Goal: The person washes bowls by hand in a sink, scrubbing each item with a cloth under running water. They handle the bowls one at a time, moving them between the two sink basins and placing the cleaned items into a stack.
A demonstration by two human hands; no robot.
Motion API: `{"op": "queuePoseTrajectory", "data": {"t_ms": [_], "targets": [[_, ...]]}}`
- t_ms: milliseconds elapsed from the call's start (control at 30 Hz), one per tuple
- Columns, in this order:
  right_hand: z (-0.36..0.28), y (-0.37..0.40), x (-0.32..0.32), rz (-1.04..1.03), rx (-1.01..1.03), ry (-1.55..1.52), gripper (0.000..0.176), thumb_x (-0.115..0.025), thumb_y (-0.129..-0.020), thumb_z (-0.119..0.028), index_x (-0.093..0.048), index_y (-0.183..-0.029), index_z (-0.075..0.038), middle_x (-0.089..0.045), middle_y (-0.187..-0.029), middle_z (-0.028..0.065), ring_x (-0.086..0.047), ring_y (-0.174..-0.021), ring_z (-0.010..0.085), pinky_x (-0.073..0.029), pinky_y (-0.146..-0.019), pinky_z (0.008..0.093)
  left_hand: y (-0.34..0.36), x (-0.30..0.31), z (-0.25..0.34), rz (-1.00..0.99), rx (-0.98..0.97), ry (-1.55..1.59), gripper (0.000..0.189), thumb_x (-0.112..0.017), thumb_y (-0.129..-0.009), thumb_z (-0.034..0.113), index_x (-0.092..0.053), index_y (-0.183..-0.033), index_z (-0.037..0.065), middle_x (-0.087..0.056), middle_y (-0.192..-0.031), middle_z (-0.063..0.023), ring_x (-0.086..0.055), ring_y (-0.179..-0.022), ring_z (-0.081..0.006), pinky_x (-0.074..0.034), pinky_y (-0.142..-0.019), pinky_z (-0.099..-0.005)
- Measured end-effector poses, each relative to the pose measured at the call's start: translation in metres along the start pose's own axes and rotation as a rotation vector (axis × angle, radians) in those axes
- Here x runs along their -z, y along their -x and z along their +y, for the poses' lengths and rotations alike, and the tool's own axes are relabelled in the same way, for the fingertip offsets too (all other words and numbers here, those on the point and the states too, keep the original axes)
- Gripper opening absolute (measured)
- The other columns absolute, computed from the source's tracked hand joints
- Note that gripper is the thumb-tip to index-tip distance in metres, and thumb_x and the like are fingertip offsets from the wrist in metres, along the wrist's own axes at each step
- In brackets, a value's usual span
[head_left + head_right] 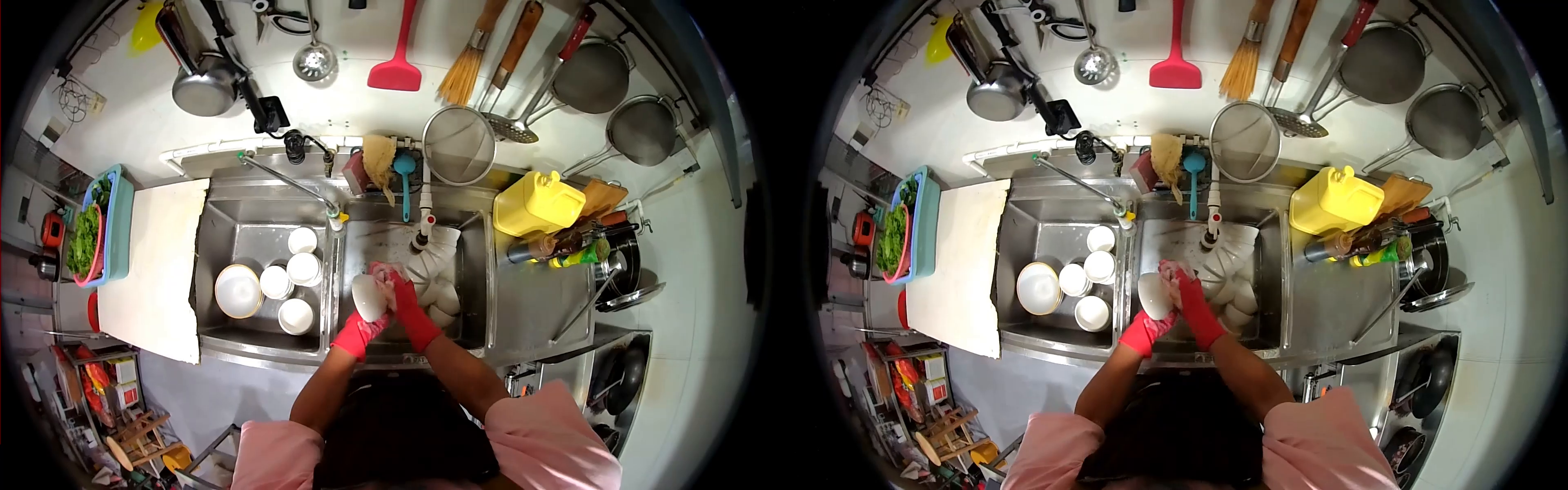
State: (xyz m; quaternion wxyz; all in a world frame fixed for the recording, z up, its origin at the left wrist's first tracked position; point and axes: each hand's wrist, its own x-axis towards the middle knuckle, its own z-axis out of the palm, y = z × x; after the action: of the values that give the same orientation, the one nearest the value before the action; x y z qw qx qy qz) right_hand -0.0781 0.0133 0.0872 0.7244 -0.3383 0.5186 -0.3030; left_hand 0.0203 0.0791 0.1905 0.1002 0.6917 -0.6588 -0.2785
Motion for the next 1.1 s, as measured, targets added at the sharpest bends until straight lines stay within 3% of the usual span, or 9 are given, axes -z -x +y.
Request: {"op": "queuePoseTrajectory", "data": {"t_ms": [167,267,367,467,533,600,667,867,1100], "targets": [[-0.056,0.057,-0.037,0.035,0.114,0.177,0.03,-0.061,-0.086,-0.029,-0.062,-0.105,-0.005,-0.063,-0.093,0.0029,-0.059,-0.078,0.0123,-0.048,-0.065,0.0301,-0.001,-0.017,-0.026,-0.054,0.007,-0.112,0.052,-0.049,-0.088,0.023,-0.037,-0.136,0.007,-0.043,-0.134,-0.0147,-0.043,-0.119,-0.0292,-0.037,-0.096,-0.0392],[-0.032,0.055,-0.04,0.107,0.184,0.455,0.025,-0.062,-0.085,-0.026,-0.065,-0.097,-0.004,-0.063,-0.084,0.0026,-0.059,-0.071,0.0129,-0.047,-0.061,0.0292,0.007,-0.007,-0.033,0.128,0.539,0.878,0.052,-0.053,-0.088,0.022,-0.037,-0.135,0.005,-0.049,-0.125,-0.0173,-0.052,-0.106,-0.0279,-0.044,-0.083,-0.0379],[-0.068,0.064,-0.049,-0.071,-0.02,0.021,0.024,-0.061,-0.085,-0.022,-0.064,-0.098,-0.002,-0.063,-0.082,0.0032,-0.059,-0.071,0.0128,-0.047,-0.061,0.0279,0.008,0.033,-0.047,0.335,0.903,1.347,0.053,-0.057,-0.087,0.02,-0.037,-0.133,0.004,-0.055,-0.115,-0.0199,-0.06,-0.093,-0.0267,-0.051,-0.069,-0.0365],[-0.093,0.061,-0.045,-0.237,0.109,0.223,0.024,-0.058,-0.086,-0.019,-0.063,-0.102,-0.001,-0.064,-0.084,0.0044,-0.06,-0.072,0.0131,-0.047,-0.061,0.0267,-0.002,0.044,-0.103,0.659,0.901,1.284,0.05,-0.057,-0.085,0.017,-0.04,-0.129,0.002,-0.058,-0.108,-0.0215,-0.063,-0.086,-0.0287,-0.054,-0.064,-0.0375],[-0.107,0.056,-0.023,-0.506,-0.238,-0.206,0.022,-0.056,-0.086,-0.019,-0.062,-0.098,-0.001,-0.06,-0.077,0.0024,-0.057,-0.067,0.0117,-0.045,-0.057,0.0247,-0.006,0.048,-0.158,0.843,0.863,1.18,0.046,-0.056,-0.083,0.014,-0.042,-0.125,0.001,-0.06,-0.103,-0.0223,-0.063,-0.085,-0.0312,-0.053,-0.063,-0.0388],[-0.104,0.055,-0.01,-0.439,-0.304,-0.286,0.023,-0.055,-0.087,-0.019,-0.06,-0.102,-0.002,-0.061,-0.079,0.0024,-0.058,-0.071,0.0123,-0.045,-0.06,0.0244,-0.014,0.053,-0.217,0.912,0.862,1.07,0.043,-0.055,-0.081,0.011,-0.045,-0.121,0.0,-0.061,-0.099,-0.0231,-0.063,-0.083,-0.0337,-0.053,-0.063,-0.0402],[-0.092,0.059,0.001,-0.069,-0.089,0.005,0.031,-0.055,-0.089,-0.019,-0.056,-0.115,-0.002,-0.064,-0.09,0.0041,-0.063,-0.083,0.0148,-0.049,-0.072,0.0257,-0.025,0.053,-0.27,0.871,0.872,0.929,0.04,-0.054,-0.079,0.008,-0.047,-0.117,-0.001,-0.063,-0.094,-0.0239,-0.063,-0.081,-0.0362,-0.053,-0.062,-0.0416],[-0.082,0.079,0.044,-0.051,-0.059,-0.049,0.032,-0.046,-0.096,-0.028,-0.05,-0.121,-0.008,-0.059,-0.105,0.0045,-0.06,-0.087,0.0148,-0.049,-0.077,0.028,-0.061,0.046,-0.332,0.513,0.816,0.413,0.04,-0.05,-0.08,0.024,-0.052,-0.112,-0.001,-0.062,-0.104,-0.027,-0.059,-0.099,-0.042,-0.046,-0.085,-0.0438],[-0.105,0.084,0.076,0.027,-0.308,0.083,0.044,-0.046,-0.095,-0.043,-0.048,-0.121,-0.008,-0.058,-0.108,0.0057,-0.06,-0.079,0.0131,-0.05,-0.066,0.0276,-0.078,-0.03,-0.386,0.307,0.725,0.645,0.041,-0.057,-0.076,0.029,-0.058,-0.107,0.003,-0.063,-0.104,-0.0239,-0.058,-0.102,-0.0406,-0.045,-0.088,-0.0448]]}}
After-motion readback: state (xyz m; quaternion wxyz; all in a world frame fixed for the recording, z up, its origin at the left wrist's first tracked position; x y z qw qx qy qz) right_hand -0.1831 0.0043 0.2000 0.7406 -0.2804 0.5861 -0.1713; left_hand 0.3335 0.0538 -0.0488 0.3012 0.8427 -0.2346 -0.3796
